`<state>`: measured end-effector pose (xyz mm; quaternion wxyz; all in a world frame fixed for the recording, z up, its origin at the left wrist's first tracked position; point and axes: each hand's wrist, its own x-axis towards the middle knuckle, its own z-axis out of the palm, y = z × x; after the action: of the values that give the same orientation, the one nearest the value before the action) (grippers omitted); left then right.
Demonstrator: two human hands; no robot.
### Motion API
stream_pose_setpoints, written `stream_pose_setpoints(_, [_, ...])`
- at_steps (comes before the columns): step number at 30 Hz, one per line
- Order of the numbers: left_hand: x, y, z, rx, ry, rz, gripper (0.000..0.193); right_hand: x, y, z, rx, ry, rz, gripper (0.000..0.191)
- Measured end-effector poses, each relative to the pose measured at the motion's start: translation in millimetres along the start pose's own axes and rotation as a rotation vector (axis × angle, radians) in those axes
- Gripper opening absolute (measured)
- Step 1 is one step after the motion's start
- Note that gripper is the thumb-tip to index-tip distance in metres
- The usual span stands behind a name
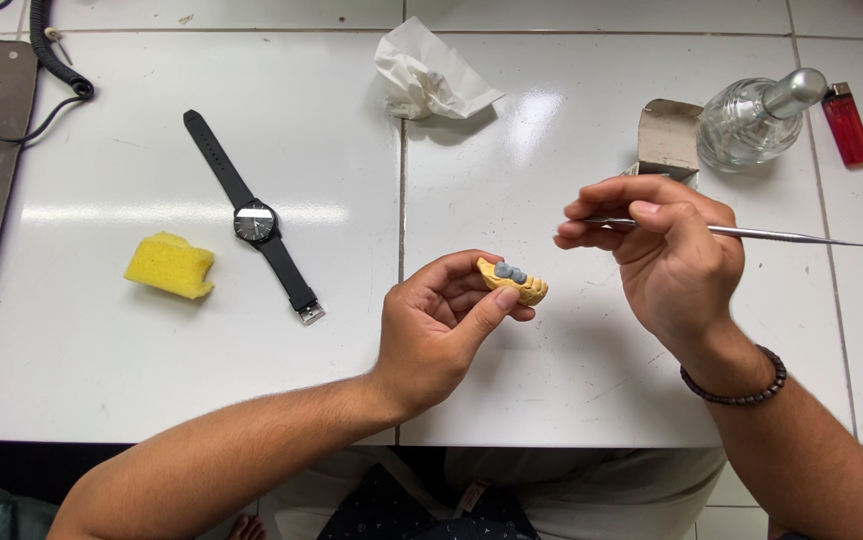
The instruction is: The person holds a yellow dental cast with a wax pattern in one hand and uses a metal wax carver to sculpt and refine the wax on the teeth, rotating the model to reach different surfaces and periodically pausing to view the work before continuing to carve.
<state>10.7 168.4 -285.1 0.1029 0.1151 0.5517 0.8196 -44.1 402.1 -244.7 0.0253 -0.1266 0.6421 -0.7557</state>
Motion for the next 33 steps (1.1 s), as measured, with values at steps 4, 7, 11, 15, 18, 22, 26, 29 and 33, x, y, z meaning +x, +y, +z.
stream_pose_setpoints(4, [-1, 0, 0, 0.004, -0.007, 0.043, 0.031, 4, 4, 2, 0.030, -0.046, 0.052, 0.049])
stream_pose_setpoints(7, [-1, 1, 0, 0.029, -0.005, 0.056, 0.031, 3, 6, 0, 0.021, -0.083, 0.026, 0.060])
stream_pose_setpoints(11, [-2, 1, 0, 0.009, -0.006, 0.065, 0.034, -2, 9, -1, 0.309, -0.207, -0.060, 0.065])
stream_pose_setpoints(15, [-1, 1, -1, 0.058, -0.029, 0.106, 0.042, -9, 3, 6, -0.207, -0.091, -0.131, 0.018])
stream_pose_setpoints(18, [1, 0, 0, 0.106, -0.036, 0.139, 0.045, -8, -3, 15, -0.422, -0.170, -0.334, 0.012])
stream_pose_setpoints(22, [0, -1, 0, 0.108, -0.027, 0.155, 0.043, -12, -10, 24, -0.552, -0.153, -0.441, 0.017])
stream_pose_setpoints(26, [0, -3, 2, 0.099, -0.028, 0.179, 0.040, -14, -9, 30, -0.583, -0.132, -0.465, 0.015])
stream_pose_setpoints(29, [-1, -3, 3, 0.107, -0.026, 0.157, 0.040, -19, -6, 37, -0.495, -0.129, -0.464, 0.014])
stream_pose_setpoints(33, [-1, -3, 3, 0.090, -0.033, 0.154, 0.040, -21, -4, 40, -0.532, -0.125, -0.461, 0.017])
